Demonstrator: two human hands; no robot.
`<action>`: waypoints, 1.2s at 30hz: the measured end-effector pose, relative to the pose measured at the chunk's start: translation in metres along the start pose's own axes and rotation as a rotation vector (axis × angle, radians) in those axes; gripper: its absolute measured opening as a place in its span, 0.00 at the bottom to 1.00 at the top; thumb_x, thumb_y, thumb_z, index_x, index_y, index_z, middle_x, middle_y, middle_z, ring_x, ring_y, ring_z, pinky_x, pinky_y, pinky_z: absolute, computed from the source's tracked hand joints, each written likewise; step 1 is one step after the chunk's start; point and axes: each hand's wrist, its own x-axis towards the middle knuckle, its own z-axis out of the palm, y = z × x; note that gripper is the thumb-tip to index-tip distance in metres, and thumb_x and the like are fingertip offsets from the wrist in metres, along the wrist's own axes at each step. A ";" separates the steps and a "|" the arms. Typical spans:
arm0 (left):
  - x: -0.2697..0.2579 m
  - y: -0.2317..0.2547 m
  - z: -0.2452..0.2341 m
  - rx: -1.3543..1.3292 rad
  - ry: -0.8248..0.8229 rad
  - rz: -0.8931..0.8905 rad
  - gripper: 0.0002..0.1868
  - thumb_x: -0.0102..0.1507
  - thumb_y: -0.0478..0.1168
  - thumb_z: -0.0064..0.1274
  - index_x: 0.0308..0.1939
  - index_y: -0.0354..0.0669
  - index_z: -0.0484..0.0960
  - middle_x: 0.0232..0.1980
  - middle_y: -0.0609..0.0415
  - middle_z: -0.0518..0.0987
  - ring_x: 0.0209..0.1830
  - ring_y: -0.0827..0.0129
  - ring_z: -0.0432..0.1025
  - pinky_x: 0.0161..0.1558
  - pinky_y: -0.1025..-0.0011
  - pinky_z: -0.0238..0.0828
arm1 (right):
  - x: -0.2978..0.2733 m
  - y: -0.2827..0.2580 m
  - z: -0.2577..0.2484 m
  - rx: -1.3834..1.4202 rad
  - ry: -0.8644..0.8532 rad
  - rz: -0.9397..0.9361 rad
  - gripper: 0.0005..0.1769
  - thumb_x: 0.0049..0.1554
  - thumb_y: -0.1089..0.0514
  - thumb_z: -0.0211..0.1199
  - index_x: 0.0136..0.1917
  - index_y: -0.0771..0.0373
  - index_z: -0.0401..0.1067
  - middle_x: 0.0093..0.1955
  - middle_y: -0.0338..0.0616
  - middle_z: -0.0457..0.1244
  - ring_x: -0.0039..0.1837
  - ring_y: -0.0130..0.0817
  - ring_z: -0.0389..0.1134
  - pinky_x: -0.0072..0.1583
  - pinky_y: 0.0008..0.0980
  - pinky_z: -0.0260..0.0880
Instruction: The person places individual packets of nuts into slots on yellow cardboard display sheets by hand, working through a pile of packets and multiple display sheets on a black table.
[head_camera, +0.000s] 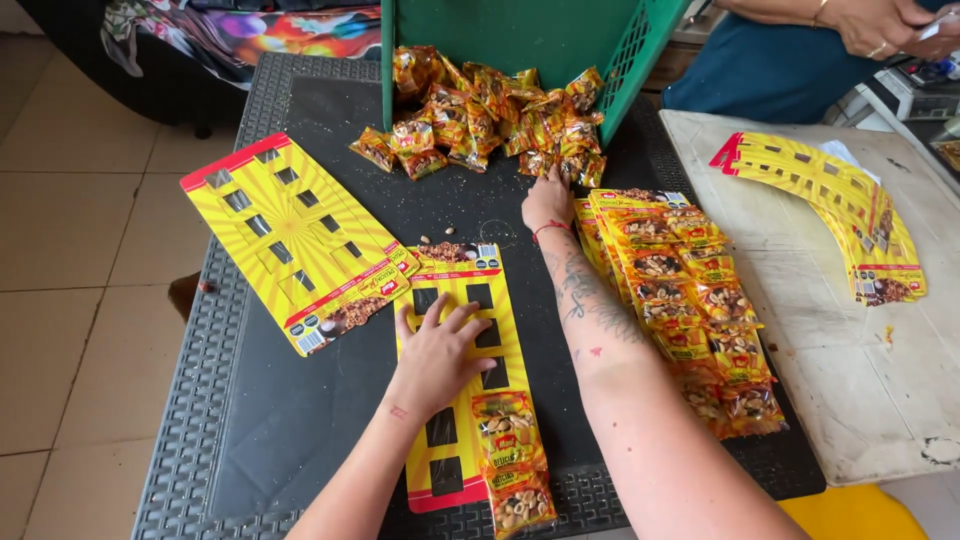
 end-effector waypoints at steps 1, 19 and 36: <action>0.000 -0.001 0.001 -0.004 -0.003 -0.003 0.25 0.65 0.62 0.53 0.63 0.65 0.76 0.70 0.61 0.70 0.79 0.53 0.53 0.69 0.25 0.36 | -0.022 -0.011 -0.010 -0.003 -0.005 -0.001 0.22 0.66 0.54 0.53 0.70 0.58 0.71 0.85 0.46 0.46 0.84 0.52 0.46 0.77 0.55 0.55; 0.003 -0.006 0.008 -1.328 0.255 -0.087 0.27 0.69 0.47 0.50 0.71 0.40 0.73 0.61 0.36 0.79 0.60 0.42 0.76 0.66 0.42 0.65 | -0.271 -0.035 -0.148 1.042 0.507 -0.458 0.10 0.52 0.76 0.62 0.40 0.64 0.76 0.42 0.48 0.70 0.49 0.45 0.73 0.53 0.39 0.77; 0.004 -0.020 0.009 -1.422 0.384 -0.318 0.14 0.54 0.32 0.72 0.40 0.32 0.85 0.30 0.46 0.83 0.26 0.71 0.77 0.31 0.70 0.83 | -0.265 0.026 -0.104 1.399 -0.373 -0.215 0.15 0.44 0.73 0.72 0.44 0.67 0.71 0.35 0.47 0.67 0.38 0.29 0.69 0.40 0.28 0.77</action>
